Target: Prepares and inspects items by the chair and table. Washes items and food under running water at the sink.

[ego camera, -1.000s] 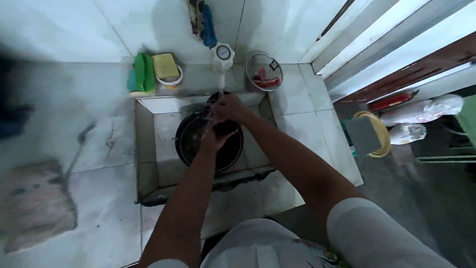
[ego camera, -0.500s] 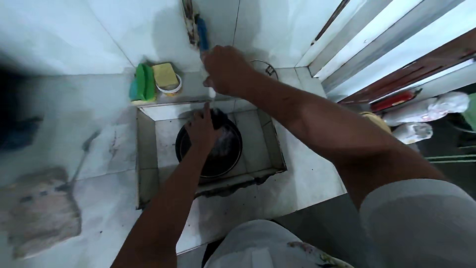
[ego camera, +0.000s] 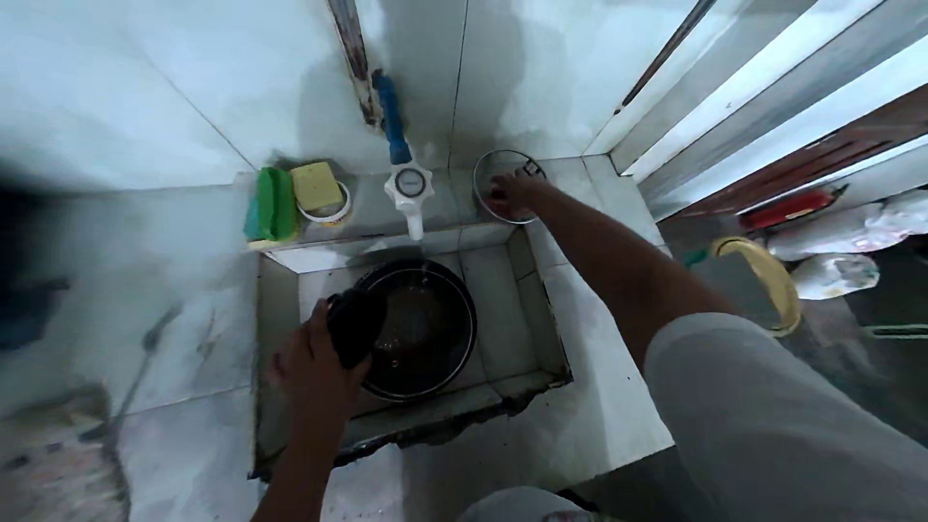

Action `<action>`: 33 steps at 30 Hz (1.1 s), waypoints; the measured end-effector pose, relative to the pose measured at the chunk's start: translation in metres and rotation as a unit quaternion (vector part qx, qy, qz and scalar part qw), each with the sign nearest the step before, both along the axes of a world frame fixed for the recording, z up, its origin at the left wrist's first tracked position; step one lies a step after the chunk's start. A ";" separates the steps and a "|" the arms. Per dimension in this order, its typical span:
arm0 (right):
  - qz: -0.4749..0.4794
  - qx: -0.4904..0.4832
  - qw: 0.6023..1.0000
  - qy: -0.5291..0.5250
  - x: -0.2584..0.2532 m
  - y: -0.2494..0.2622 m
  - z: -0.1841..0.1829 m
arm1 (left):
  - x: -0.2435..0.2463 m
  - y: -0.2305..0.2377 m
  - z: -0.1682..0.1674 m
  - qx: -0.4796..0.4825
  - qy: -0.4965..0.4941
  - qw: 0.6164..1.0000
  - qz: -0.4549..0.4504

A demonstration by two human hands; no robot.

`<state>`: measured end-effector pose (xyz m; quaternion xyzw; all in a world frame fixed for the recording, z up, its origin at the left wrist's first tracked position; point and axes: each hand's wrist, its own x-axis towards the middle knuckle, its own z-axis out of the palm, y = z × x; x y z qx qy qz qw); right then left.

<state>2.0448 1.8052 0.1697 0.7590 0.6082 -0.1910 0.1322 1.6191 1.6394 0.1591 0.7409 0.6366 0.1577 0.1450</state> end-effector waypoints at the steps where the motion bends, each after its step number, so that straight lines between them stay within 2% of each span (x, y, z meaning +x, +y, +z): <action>1: -0.008 0.009 1.000 0.002 0.001 0.002 -0.011 | 0.000 -0.003 0.001 -0.001 -0.007 1.000 0.011; 6: 0.005 0.002 1.000 0.025 0.004 0.020 -0.030 | 0.008 -0.015 -0.004 0.004 -0.045 0.998 0.046; 13: -0.020 -0.016 0.996 0.091 -0.004 0.030 -0.012 | 0.031 -0.021 -0.006 -0.001 -0.089 0.995 0.039; 20: -0.040 -0.039 0.997 0.051 -0.004 0.030 -0.020 | 0.045 -0.024 -0.008 0.001 -0.111 0.994 0.016; 26: 0.004 -0.041 0.999 0.003 -0.028 0.026 -0.008 | 0.047 -0.030 -0.013 0.040 -0.096 0.995 -0.001; 30: -0.042 -0.012 0.995 0.089 -0.010 0.025 -0.004 | 0.043 -0.029 -0.012 0.048 -0.096 0.994 -0.002; 33: -0.077 0.056 0.986 0.140 0.001 0.017 0.019 | 0.043 -0.020 -0.008 -0.024 -0.169 0.984 0.047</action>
